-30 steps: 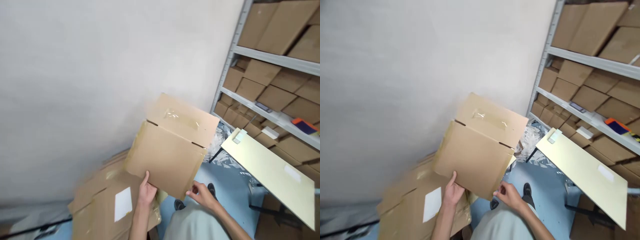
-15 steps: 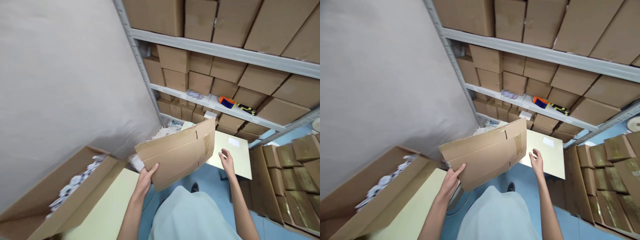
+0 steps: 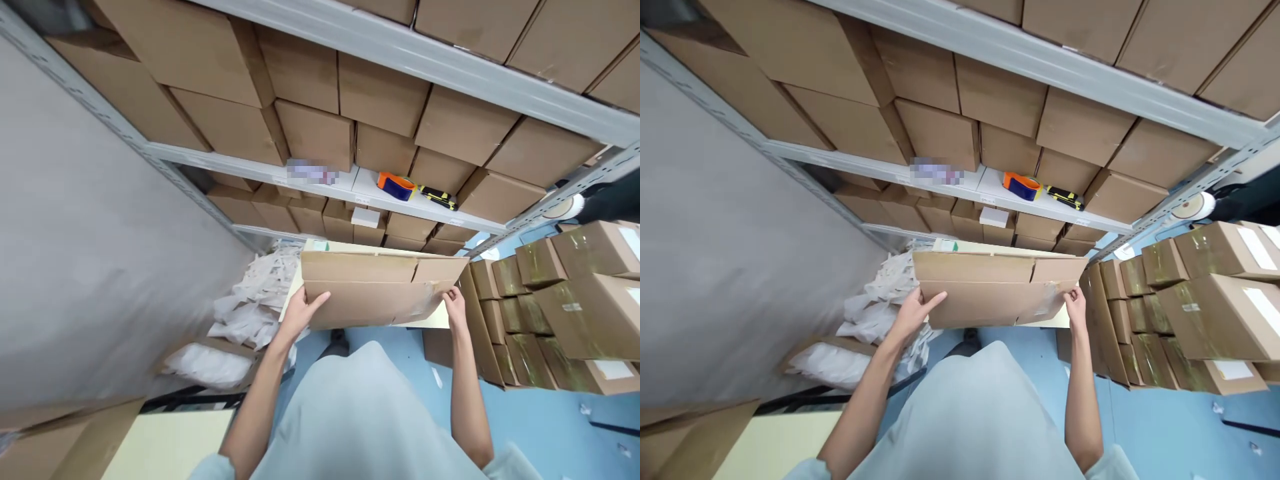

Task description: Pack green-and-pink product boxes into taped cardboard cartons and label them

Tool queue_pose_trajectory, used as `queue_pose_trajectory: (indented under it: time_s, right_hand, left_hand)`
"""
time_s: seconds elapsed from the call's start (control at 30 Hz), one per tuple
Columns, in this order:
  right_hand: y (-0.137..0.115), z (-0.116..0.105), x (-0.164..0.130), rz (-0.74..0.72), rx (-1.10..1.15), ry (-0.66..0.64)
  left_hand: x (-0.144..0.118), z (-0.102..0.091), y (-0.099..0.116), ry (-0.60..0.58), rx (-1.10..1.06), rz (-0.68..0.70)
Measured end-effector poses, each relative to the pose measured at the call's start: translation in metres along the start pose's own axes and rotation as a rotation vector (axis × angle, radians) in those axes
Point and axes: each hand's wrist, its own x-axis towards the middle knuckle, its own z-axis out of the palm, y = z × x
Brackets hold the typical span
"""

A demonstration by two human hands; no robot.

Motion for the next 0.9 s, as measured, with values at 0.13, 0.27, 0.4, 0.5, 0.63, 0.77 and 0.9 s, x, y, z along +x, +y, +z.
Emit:
queue_pose_trajectory:
  time_s: [0.13, 0.27, 0.4, 0.5, 0.63, 0.77, 0.9]
  right_hand:
    - [0.000, 0.011, -0.008, -0.010, -0.034, 0.100]
    - [0.000, 0.034, -0.011, -0.026, -0.081, 0.159]
    - [-0.003, 0.053, -0.018, 0.012, -0.122, 0.132]
    - [-0.012, 0.058, -0.034, 0.031, -0.160, 0.159]
    - [-0.037, 0.053, -0.070, 0.151, -0.149, 0.231]
    - [-0.071, 0.053, -0.101, 0.229, -0.327, 0.200]
    - [-0.100, 0.068, -0.106, 0.177, -0.697, 0.109]
  left_hand:
    - [0.059, 0.013, -0.009, -0.071, 0.005, 0.095]
    - [0.103, 0.026, -0.011, -0.281, 0.036, 0.094]
    - [0.121, 0.030, -0.005, -0.448, 0.047, 0.053]
    - [0.122, 0.018, 0.004, -0.535, 0.105, 0.060]
    - [0.119, -0.004, 0.026, -0.501, 0.191, 0.075]
    - [0.118, -0.005, 0.059, -0.275, 0.378, 0.137]
    - [0.123, 0.020, 0.087, -0.189, 0.631, 0.320]
